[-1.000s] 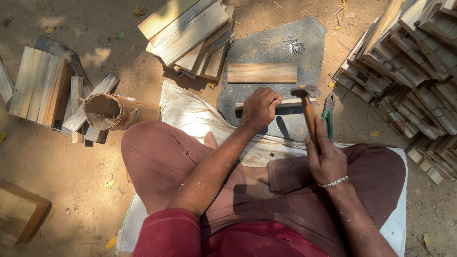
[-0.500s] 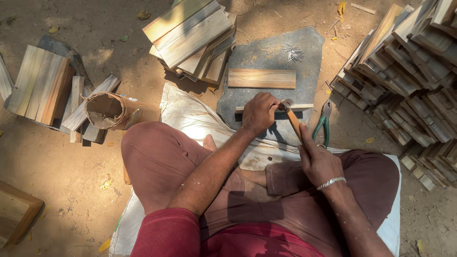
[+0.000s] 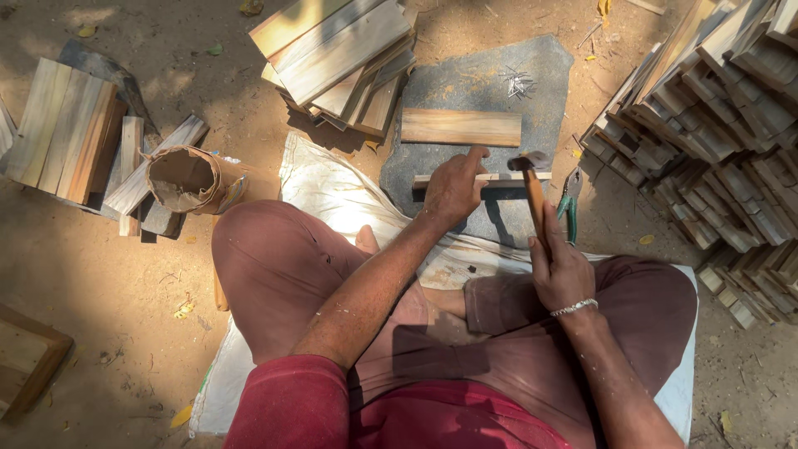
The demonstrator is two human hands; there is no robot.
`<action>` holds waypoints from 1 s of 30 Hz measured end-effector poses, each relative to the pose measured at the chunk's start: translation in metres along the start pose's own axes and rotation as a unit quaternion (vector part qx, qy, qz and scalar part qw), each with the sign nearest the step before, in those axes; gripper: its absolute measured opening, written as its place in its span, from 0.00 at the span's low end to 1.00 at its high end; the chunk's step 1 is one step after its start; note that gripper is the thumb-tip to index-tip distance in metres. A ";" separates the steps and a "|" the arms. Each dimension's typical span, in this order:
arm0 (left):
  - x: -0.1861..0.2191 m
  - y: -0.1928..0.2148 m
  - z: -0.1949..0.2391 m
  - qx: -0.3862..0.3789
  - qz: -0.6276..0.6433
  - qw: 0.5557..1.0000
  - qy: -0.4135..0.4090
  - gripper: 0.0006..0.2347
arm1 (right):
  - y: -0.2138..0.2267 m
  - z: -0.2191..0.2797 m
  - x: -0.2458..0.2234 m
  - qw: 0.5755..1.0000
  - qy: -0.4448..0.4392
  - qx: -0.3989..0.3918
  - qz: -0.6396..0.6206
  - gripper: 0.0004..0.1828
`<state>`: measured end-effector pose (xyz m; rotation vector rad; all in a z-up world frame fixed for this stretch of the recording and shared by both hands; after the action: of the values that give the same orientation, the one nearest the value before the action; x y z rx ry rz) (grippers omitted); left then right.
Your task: The person sits on the ground and assembles small wooden boxes by nailing thin planks together using a hammer and nails. They repeatedly pick up planks, align them, hammer nails, and stack the finished boxes.
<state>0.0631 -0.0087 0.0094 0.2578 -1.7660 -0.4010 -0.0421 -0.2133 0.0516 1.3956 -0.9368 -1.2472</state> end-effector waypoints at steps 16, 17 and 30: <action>-0.036 -0.001 0.023 -0.005 -0.089 0.996 -0.026 0.22 | -0.017 -0.020 -0.005 0.979 -0.123 -0.060 -0.148 0.39; -0.044 -0.003 0.027 -0.008 -0.077 0.997 -0.016 0.19 | -0.021 -0.027 -0.008 0.980 -0.122 -0.070 -0.138 0.39; -0.059 -0.011 0.035 -0.012 -0.059 0.998 0.004 0.12 | -0.081 -0.045 -0.010 0.976 -0.123 -0.151 -0.095 0.39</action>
<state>0.0425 0.0086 -0.0544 0.3480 -1.7426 -0.5056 -0.0045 -0.1800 -0.0267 1.1254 -0.7504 -1.6615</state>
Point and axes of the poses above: each hand's wrist, its own z-axis away from the middle knuckle, its own y-axis out of the back of the hand, x = y × z, the point moved 7 cm from there along -z, towards the middle knuckle, and after that the axes turned 11 degrees about z, right-handed, at the moved point
